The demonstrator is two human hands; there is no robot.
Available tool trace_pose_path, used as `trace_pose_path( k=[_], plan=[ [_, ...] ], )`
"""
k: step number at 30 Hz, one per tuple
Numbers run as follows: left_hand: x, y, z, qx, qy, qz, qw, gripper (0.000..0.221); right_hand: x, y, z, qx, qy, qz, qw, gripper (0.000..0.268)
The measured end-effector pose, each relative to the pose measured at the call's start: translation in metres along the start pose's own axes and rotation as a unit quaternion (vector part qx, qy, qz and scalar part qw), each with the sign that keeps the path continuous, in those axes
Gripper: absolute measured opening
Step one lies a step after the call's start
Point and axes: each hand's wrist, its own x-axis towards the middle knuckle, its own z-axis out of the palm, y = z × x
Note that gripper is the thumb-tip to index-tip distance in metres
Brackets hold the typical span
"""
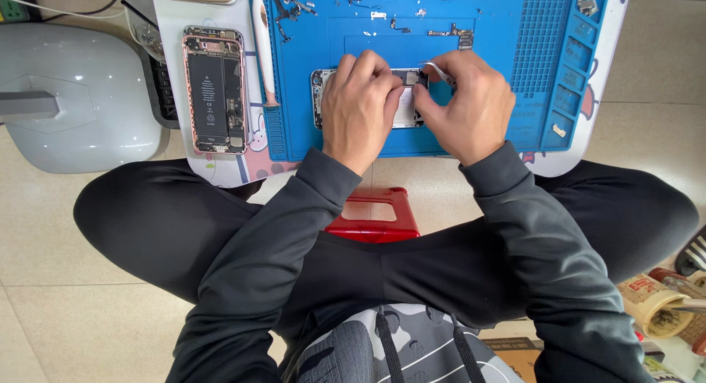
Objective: The person sits cross-legged on a stool and uses tweezers and a screwdriver to remove small components from a disassembled smartphone placed on a blue work mat. They carefully lift and place various internal parts onto the mat before picking up the phone's back cover.
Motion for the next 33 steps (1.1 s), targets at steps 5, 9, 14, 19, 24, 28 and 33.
trace_pose_path(
  k=[5, 9, 14, 19, 24, 28, 33],
  plan=[
    [-0.001, 0.004, 0.003, 0.025, 0.008, -0.013, 1.0, 0.009, 0.002, -0.003, -0.005, 0.038, 0.005, 0.006, 0.999, 0.011],
    [-0.001, 0.005, 0.002, 0.046, 0.016, -0.019, 0.999, 0.008, 0.003, -0.008, -0.01, 0.076, 0.006, 0.006, 0.997, 0.016],
    [-0.001, 0.0, 0.003, 0.034, 0.019, -0.009, 0.999, 0.006, 0.005, -0.008, -0.009, 0.073, 0.002, 0.009, 0.997, 0.015],
    [0.004, -0.003, -0.001, 0.026, 0.014, -0.005, 1.0, 0.013, 0.005, -0.007, -0.012, 0.08, -0.007, 0.01, 0.997, 0.014],
    [0.012, 0.0, -0.006, 0.036, -0.017, 0.087, 0.995, 0.008, 0.003, -0.001, -0.01, 0.079, -0.004, 0.007, 0.997, 0.014],
    [0.009, -0.002, -0.001, 0.045, -0.022, 0.094, 0.994, 0.006, -0.003, 0.001, -0.014, 0.103, 0.004, 0.004, 0.995, 0.017],
    [0.007, -0.002, 0.006, 0.027, -0.011, 0.068, 0.997, 0.002, -0.016, 0.015, -0.017, 0.117, 0.009, 0.004, 0.993, 0.021]
  ],
)
